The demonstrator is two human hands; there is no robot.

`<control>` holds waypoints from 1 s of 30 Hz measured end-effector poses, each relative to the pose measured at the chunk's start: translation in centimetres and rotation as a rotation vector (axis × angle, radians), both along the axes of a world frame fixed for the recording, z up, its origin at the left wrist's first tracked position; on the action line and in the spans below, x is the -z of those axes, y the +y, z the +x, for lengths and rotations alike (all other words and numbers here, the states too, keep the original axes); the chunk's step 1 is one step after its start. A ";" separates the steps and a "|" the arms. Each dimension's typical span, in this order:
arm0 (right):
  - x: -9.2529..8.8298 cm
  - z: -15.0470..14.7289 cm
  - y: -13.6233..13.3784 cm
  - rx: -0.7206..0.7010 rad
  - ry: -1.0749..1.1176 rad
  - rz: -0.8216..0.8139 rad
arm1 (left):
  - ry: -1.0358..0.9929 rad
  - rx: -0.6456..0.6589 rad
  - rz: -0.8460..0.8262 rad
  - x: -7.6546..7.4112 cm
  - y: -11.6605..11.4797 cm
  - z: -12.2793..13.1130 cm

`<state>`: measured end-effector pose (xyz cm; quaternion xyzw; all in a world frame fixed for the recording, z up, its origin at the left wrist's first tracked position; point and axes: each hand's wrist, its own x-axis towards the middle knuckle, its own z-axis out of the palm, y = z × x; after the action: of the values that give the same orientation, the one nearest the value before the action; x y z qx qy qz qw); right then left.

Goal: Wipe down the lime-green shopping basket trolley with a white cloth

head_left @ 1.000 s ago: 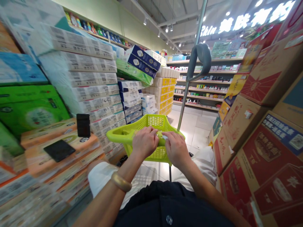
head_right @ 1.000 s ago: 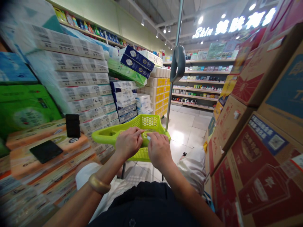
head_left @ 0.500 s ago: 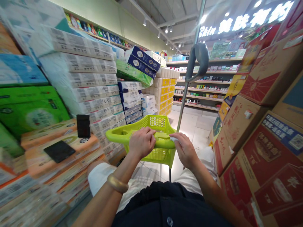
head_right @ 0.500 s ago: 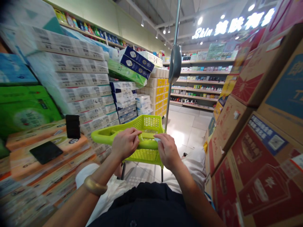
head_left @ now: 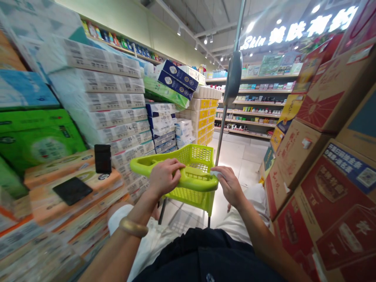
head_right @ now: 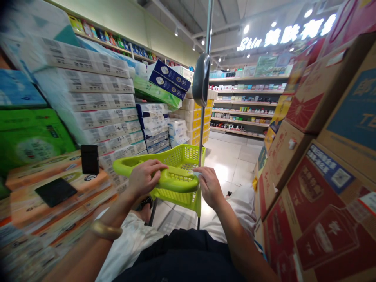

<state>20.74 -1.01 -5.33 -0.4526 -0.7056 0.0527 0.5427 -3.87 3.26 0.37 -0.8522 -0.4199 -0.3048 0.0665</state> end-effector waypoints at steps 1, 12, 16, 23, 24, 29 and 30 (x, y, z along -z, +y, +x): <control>-0.1 -0.4 -0.3 -0.023 -0.002 0.005 | -0.006 0.011 -0.010 -0.1 0.0 -0.3; -0.4 -1.6 -1.4 -0.143 -0.002 -0.035 | 0.054 0.038 0.083 -0.9 0.6 -2.8; 0.6 -2.1 -1.4 -0.167 0.196 -0.059 | -0.022 -0.052 0.102 -1.8 -1.7 -0.6; 2.0 -4.0 1.0 -0.074 0.995 -0.266 | 0.127 -0.132 -0.206 -1.5 -5.2 6.1; 1.7 -4.4 1.4 -0.113 1.034 -0.306 | 0.172 -0.163 -0.210 -1.3 -5.2 6.6; -2.7 -5.6 2.7 -0.329 1.146 -0.303 | 0.253 -0.209 -0.181 -0.5 -5.1 7.0; -3.7 -5.5 2.8 -0.374 1.149 -0.284 | 0.257 -0.207 -0.186 -0.5 -5.1 6.9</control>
<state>15.21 1.76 -1.63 -0.2884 -0.3543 0.4754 0.7519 3.06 -1.88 0.87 -0.8390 -0.5196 -0.1449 0.0716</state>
